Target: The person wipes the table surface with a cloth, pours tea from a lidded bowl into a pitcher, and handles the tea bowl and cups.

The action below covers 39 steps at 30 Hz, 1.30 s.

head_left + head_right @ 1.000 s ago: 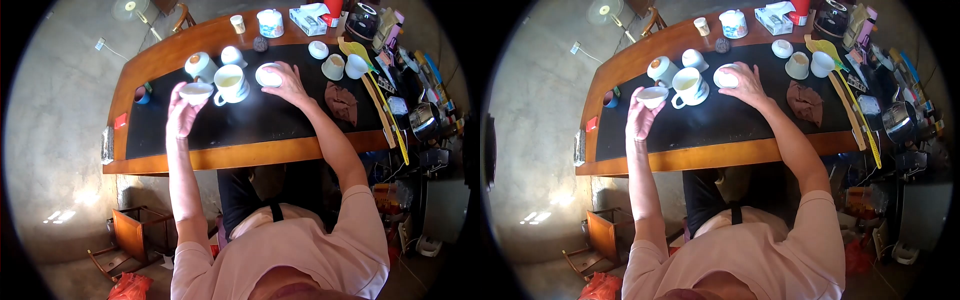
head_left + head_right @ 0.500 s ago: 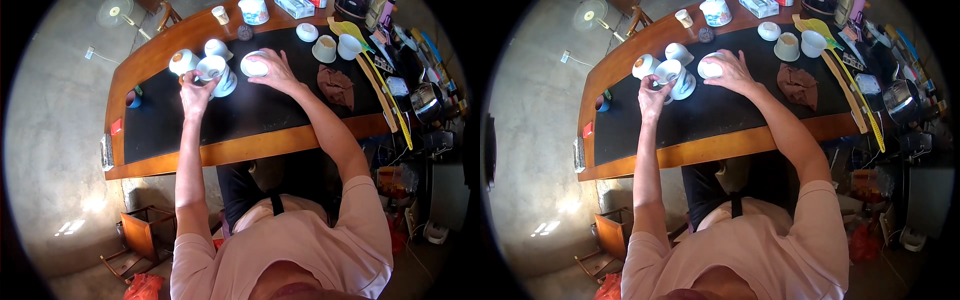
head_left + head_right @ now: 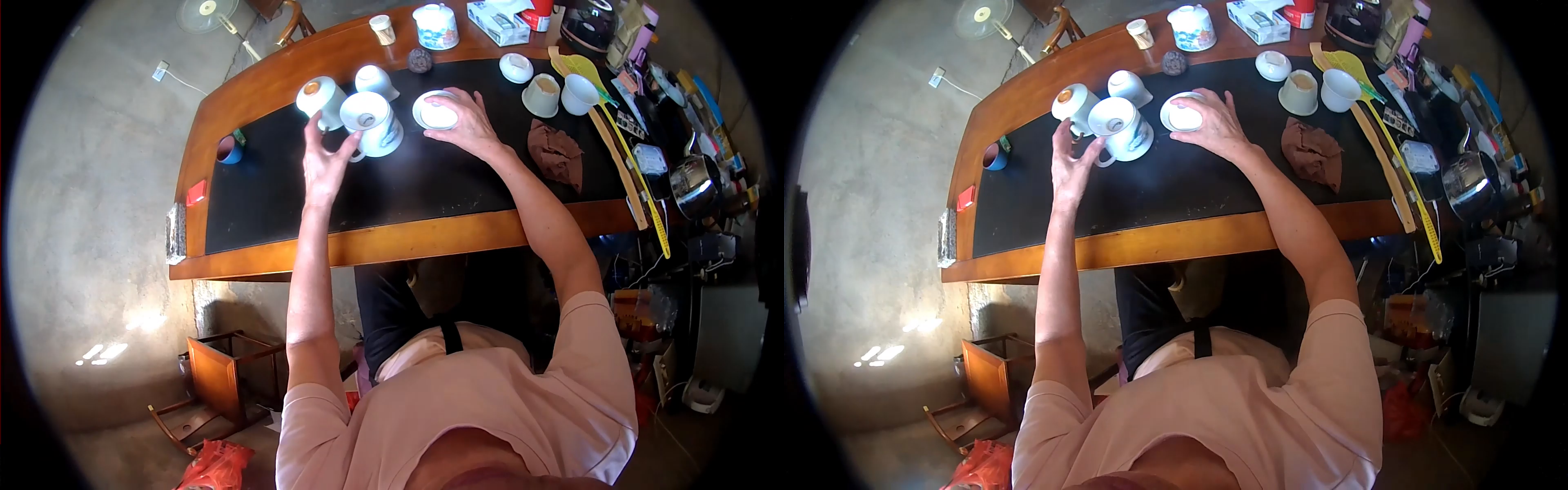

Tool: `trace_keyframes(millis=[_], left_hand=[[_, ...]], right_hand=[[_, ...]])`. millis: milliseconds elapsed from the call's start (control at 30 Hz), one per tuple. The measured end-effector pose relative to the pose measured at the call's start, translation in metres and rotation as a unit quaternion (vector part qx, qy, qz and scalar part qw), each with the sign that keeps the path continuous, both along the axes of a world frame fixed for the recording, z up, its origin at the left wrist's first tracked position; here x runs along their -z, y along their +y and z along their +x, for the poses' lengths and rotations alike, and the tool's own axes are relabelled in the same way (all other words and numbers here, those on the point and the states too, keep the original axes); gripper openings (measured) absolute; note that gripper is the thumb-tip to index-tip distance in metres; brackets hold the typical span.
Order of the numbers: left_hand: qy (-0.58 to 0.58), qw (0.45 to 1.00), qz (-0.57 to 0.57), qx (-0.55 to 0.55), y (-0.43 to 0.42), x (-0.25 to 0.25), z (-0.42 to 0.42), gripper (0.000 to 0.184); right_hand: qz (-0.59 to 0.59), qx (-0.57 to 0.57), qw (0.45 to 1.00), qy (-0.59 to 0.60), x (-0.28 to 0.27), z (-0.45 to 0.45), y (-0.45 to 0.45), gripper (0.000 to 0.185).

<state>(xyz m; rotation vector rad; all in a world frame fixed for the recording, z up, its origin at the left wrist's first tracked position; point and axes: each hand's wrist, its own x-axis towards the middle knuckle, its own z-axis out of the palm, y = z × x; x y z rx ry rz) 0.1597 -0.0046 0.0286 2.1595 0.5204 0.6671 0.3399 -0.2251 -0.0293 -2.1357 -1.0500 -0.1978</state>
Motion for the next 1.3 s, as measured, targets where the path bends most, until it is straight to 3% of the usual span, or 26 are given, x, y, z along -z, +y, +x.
trace_keyframes(millis=[167,367,433,533,1300], left_hand=[[-0.074,0.990,-0.043,-0.116,0.058,0.023,-0.052,0.070],[0.091,0.938,0.092,-0.321,0.149,0.090,-0.117,0.053],[0.074,0.940,0.033,-0.330,0.130,0.068,-0.115,0.050],[0.149,0.931,0.101,-0.317,0.130,0.070,-0.113,0.048],[0.167,0.921,0.148,-0.318,0.128,0.075,-0.113,0.048]], right_hand=[[0.021,-0.013,1.000,-0.005,0.002,0.000,-0.009,0.063],[0.012,0.021,1.000,-0.016,-0.003,-0.006,-0.010,0.063],[0.009,0.021,1.000,-0.018,-0.010,-0.014,-0.008,0.062],[-0.004,0.003,1.000,-0.016,-0.015,-0.024,-0.008,0.060],[-0.017,-0.033,0.999,-0.019,-0.046,-0.039,-0.032,0.057]])
